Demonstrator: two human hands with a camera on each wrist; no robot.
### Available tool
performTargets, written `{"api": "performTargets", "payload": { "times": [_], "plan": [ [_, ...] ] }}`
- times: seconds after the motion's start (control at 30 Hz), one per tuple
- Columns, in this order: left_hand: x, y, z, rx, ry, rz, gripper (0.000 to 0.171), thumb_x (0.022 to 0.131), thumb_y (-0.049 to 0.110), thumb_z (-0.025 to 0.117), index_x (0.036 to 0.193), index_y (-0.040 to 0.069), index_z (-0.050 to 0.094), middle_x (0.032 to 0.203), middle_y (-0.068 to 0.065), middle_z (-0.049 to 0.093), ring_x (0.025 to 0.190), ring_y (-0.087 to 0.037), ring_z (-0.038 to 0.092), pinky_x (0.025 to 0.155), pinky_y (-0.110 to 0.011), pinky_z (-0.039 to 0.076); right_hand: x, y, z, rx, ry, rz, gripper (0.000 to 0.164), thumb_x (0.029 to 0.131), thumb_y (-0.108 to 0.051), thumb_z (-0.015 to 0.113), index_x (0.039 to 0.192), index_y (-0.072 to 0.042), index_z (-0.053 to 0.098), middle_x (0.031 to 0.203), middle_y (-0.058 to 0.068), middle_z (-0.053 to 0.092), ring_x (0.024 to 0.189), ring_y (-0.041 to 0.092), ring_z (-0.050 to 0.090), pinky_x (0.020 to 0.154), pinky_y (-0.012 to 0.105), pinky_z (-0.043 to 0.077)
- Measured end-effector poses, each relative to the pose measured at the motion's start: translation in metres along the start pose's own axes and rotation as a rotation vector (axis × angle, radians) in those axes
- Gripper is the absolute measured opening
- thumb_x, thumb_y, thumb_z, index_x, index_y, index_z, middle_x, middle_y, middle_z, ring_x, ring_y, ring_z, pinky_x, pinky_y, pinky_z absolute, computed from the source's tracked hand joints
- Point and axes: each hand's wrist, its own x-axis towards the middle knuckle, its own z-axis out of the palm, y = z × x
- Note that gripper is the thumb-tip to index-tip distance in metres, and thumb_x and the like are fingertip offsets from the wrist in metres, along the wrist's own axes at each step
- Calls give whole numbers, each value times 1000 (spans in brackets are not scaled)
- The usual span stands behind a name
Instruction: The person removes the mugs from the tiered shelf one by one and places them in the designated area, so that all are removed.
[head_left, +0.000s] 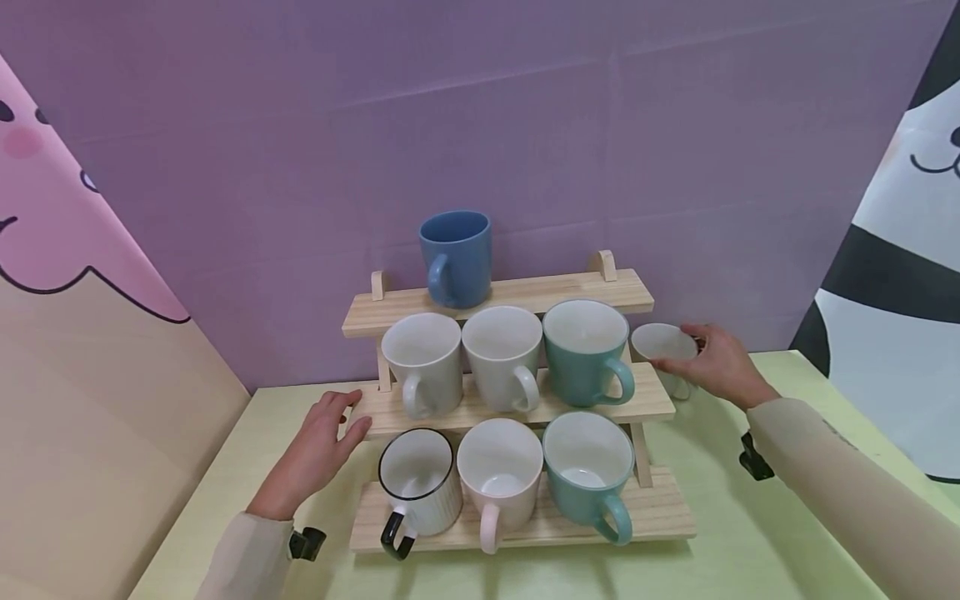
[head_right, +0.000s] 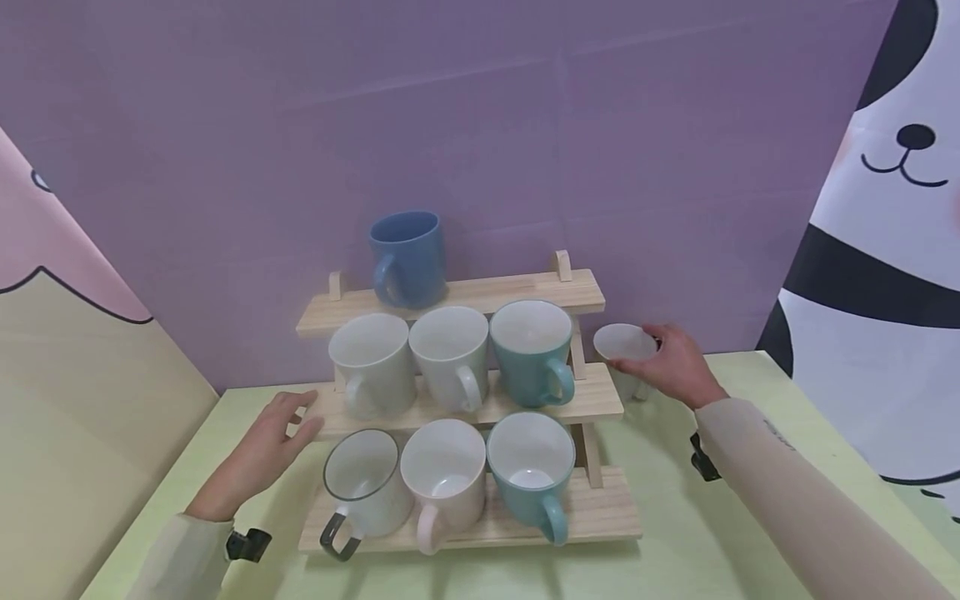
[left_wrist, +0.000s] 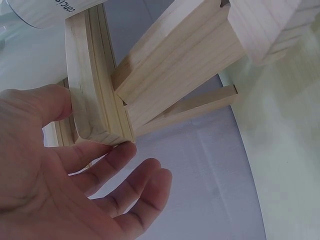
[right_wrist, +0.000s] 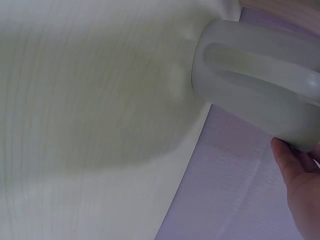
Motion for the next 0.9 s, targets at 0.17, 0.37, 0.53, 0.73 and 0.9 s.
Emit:
{"api": "performTargets", "payload": {
  "times": [0.17,0.37,0.53,0.73,0.9],
  "plan": [
    [0,-1,2,-9,-1,-5,48,96,23,56,132,-8,47,119,-16,49,101,-30,50,82,-43,47,-2,0,-2,-1,-7,-17,105,72,-63,71,134,14,37,123,32,45,104,46,49,79,58,47],
    [0,-4,3,-19,10,0,48,96,22,57,132,-8,47,119,-17,49,102,-32,51,82,-44,47,-3,-1,-2,7,-18,-43,100,73,-61,71,133,13,40,121,31,47,101,44,52,76,55,50],
    [0,-4,3,-32,3,-4,48,96,22,57,132,-7,46,120,-16,49,102,-31,50,82,-43,47,-5,0,-2,20,-33,-39,99,75,-61,69,135,12,38,123,30,47,102,44,51,76,53,51],
    [0,-5,3,-38,17,10,47,97,22,57,132,-7,46,117,-17,49,101,-31,51,81,-44,47,-8,0,-4,46,-47,-15,101,76,-61,67,140,9,31,133,32,40,114,51,43,83,60,45],
    [1,-6,2,-56,27,18,46,96,20,58,132,-7,47,117,-18,49,100,-32,52,80,-43,47,-15,-5,-10,39,-7,4,96,83,-60,60,143,6,27,140,34,30,119,57,34,86,67,38]
  ]
}}
